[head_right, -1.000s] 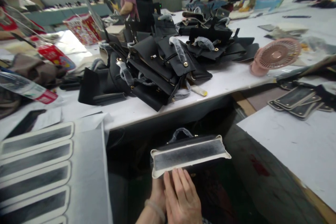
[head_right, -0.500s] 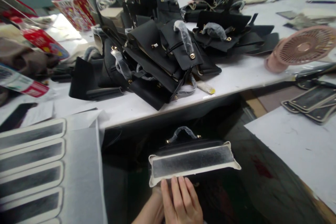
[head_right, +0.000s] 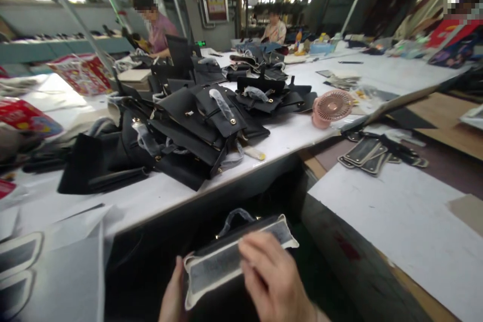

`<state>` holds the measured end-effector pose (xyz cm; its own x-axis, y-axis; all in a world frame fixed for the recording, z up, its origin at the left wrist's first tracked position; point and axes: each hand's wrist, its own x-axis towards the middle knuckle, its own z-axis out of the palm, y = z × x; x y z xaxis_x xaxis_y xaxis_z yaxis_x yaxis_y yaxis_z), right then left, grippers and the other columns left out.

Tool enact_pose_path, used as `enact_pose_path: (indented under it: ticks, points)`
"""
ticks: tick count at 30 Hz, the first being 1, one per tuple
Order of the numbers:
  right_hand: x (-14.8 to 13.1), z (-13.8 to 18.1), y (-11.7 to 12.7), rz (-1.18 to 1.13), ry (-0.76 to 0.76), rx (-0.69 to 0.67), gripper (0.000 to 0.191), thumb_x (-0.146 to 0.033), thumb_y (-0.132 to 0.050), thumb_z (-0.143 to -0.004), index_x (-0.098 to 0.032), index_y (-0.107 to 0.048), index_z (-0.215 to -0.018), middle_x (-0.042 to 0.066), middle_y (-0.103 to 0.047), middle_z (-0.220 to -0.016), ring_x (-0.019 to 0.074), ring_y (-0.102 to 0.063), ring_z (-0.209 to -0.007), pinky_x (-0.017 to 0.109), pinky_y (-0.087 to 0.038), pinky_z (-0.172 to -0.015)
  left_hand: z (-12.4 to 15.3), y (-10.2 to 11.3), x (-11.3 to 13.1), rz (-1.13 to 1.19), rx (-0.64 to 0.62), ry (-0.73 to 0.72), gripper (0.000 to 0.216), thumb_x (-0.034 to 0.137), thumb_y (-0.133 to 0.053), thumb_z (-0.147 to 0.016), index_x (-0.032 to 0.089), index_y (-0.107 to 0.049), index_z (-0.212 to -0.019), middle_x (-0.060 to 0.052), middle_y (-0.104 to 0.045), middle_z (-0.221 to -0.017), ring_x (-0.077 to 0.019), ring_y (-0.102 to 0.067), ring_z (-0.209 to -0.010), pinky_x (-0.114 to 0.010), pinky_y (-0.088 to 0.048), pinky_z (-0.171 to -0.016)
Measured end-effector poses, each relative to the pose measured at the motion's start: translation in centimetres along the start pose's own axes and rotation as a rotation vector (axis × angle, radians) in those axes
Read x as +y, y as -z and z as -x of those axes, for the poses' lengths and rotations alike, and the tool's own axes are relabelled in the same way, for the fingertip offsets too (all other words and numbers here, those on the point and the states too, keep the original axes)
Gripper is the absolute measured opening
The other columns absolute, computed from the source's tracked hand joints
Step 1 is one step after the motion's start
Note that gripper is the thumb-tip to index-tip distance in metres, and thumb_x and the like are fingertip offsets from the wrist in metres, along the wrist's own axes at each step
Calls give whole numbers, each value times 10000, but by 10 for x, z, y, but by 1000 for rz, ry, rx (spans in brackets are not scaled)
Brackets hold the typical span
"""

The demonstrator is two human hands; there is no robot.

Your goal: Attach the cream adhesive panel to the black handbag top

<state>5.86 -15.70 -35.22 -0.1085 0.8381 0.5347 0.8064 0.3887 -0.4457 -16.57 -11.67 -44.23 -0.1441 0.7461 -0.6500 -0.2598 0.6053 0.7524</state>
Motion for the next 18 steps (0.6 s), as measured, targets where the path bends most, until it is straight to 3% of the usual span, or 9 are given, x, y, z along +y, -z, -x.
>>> enact_pose_path:
  ticks: [2,4,6,9,12,14,18]
  points:
    - [41,-51,15,141,-127,-146,273,-237,-458,-1003,-153,-660,-1168,101,-662,-1157,180,-620,-1097,276,-532,-961,-9,10,19,29,-22,-72,514,609,-412,-954,187,-655,-1116,-100,-673,-1270,-277,-586,-1249,-436,-423,-1111]
    - [86,-106,14,220,-187,-231,250,-235,-489,-996,-133,-677,-1125,112,-671,-1133,201,-611,-1098,323,-504,-995,-17,10,46,-5,-134,-181,587,703,-468,-876,196,-679,-1082,-113,-712,-1210,-318,-605,-1224,-462,-402,-1129]
    - [125,-154,-2,283,-231,-320,204,-249,-562,-967,-136,-680,-1090,112,-671,-1135,232,-608,-1104,391,-506,-984,-23,-4,77,-102,-337,-259,664,770,-497,-812,184,-694,-1056,-141,-746,-1103,-361,-656,-1126,-525,-416,-1101]
    - [161,-197,-38,348,-280,-450,229,-311,-628,-942,-150,-651,-1103,87,-648,-1180,239,-617,-1089,460,-523,-934,-27,-46,117,-295,-694,-316,668,767,-495,-818,195,-693,-1100,-139,-752,-1076,-357,-673,-1078,-536,-414,-1091]
    - [170,-212,-65,368,-318,-490,301,-336,-617,-949,-160,-613,-1194,99,-583,-1302,270,-567,-1182,504,-492,-978,-29,-103,136,-546,-981,-332,618,691,-433,-906,214,-638,-1241,-117,-719,-1180,-324,-623,-1172,-506,-376,-1122]
    - [173,-208,-65,342,-364,-501,306,-331,-602,-958,-163,-603,-1214,100,-567,-1324,275,-552,-1202,512,-479,-994,-32,-142,136,-705,-1144,-334,592,645,-397,-947,220,-588,-1313,-107,-680,-1260,-291,-575,-1240,-472,-338,-1148]
    - [192,-160,-15,229,-576,-473,310,-321,-630,-934,-161,-603,-1198,99,-570,-1305,276,-544,-1196,517,-454,-1010,-43,-214,107,-810,-1444,-173,787,739,-257,-922,128,-614,-1266,-160,-657,-1278,-278,-549,-1263,-440,-309,-1157]
